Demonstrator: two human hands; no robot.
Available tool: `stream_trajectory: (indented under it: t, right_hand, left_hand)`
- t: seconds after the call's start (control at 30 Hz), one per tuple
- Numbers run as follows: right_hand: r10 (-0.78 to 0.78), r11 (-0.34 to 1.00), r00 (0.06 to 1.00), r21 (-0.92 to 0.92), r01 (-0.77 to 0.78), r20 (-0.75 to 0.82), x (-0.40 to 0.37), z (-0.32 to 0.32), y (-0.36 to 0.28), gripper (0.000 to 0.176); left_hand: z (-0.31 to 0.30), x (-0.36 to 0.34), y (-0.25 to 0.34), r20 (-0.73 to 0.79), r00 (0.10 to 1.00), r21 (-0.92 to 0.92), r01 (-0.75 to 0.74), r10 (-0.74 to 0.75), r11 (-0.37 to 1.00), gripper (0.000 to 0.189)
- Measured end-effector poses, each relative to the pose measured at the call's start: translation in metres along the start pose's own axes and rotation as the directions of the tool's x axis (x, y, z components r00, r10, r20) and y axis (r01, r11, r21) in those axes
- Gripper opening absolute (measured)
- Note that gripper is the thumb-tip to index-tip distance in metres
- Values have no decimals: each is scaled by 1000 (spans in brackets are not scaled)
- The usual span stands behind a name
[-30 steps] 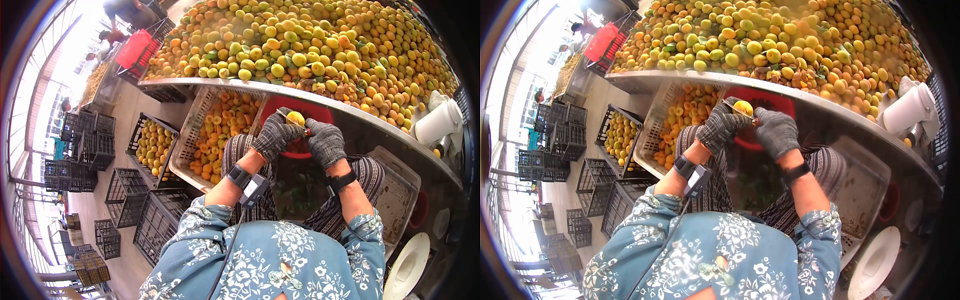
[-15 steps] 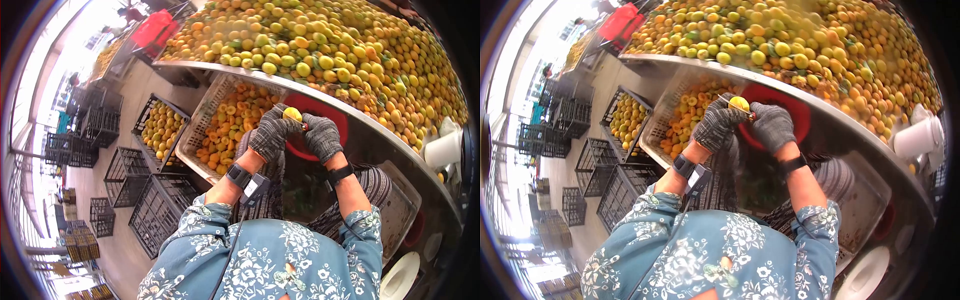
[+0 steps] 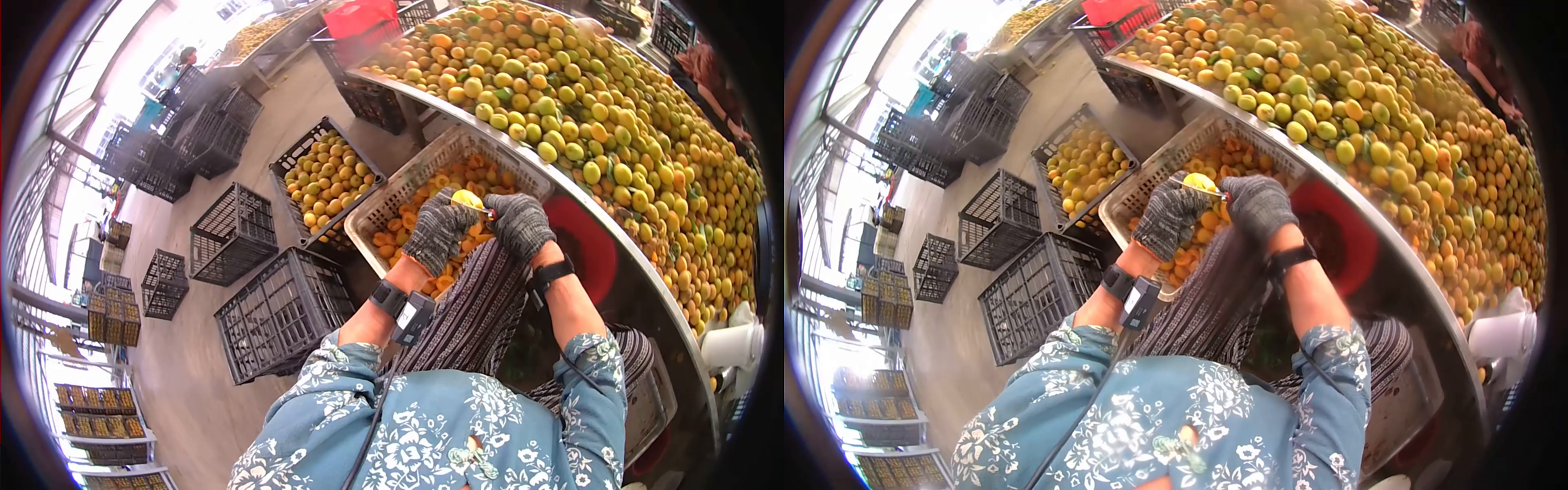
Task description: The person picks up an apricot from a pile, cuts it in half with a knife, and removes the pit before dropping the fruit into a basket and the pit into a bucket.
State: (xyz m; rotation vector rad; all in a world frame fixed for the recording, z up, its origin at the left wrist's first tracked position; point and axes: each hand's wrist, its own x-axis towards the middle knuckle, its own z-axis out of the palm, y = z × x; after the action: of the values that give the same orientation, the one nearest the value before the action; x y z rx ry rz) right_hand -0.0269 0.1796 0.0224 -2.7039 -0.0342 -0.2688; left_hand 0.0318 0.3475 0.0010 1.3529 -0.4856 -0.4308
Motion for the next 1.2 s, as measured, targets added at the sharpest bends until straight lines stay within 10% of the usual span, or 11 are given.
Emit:
stream_trajectory:
  t: [0.1, 0.17, 0.2, 0.23, 0.3, 0.63, 0.83, 0.87, 0.9, 1.03, 1.2]
  right_hand:
    - [-99, 994, 990, -46, 95, -100, 2, 20, 4, 5]
    - [-93, 995, 989, -57, 87, -113, -1, 21, 6, 5]
    - [-56, 995, 994, -86, 48, -96, -5, 13, 3, 7]
    - [-11, 994, 997, -112, 2, -79, -9, 4, 1, 9]
    - [17, 990, 997, -140, -27, -73, -22, -7, 9, 11]
    - [181, 982, 915, 108, -152, -360, -149, -98, -10, 14]
    - [577, 814, 609, 325, -481, -544, -305, -104, -26, 16]
    - [585, 799, 580, 280, -532, -568, -334, -93, -24, 14]
    - [581, 780, 544, 224, -585, -605, -365, -77, -19, 9]
    - [780, 543, 313, 336, -770, -542, -460, -33, -38, 14]
    - [856, 416, 150, 485, -769, -496, -521, 28, -52, 15]
  left_hand:
    - [-9, -5, -3, 24, 989, 151, -150, 148, 977, 19]
    - [-4, -7, 17, 334, 802, 716, -558, 495, 420, 13]
    - [2, -9, 38, 145, 984, 333, -146, 103, 932, 15]
    - [9, -12, 53, 226, 907, -199, 400, -355, 895, 17]
    - [22, -3, 13, 291, 957, -203, 41, 20, 978, 16]
    - [141, -29, 49, 523, 851, -101, 121, -51, 987, 36]
    - [249, -98, 47, 800, 570, 178, 76, -189, 981, 30]
    - [270, -104, 15, 834, 550, 304, -530, 48, 792, 30]
    - [274, -127, 59, 805, 366, 435, 172, -467, 884, 37]
    - [318, -194, -10, 912, 106, 309, 456, -396, 835, 37]
    - [347, -250, -59, 837, 23, 547, 17, -547, 837, 38]
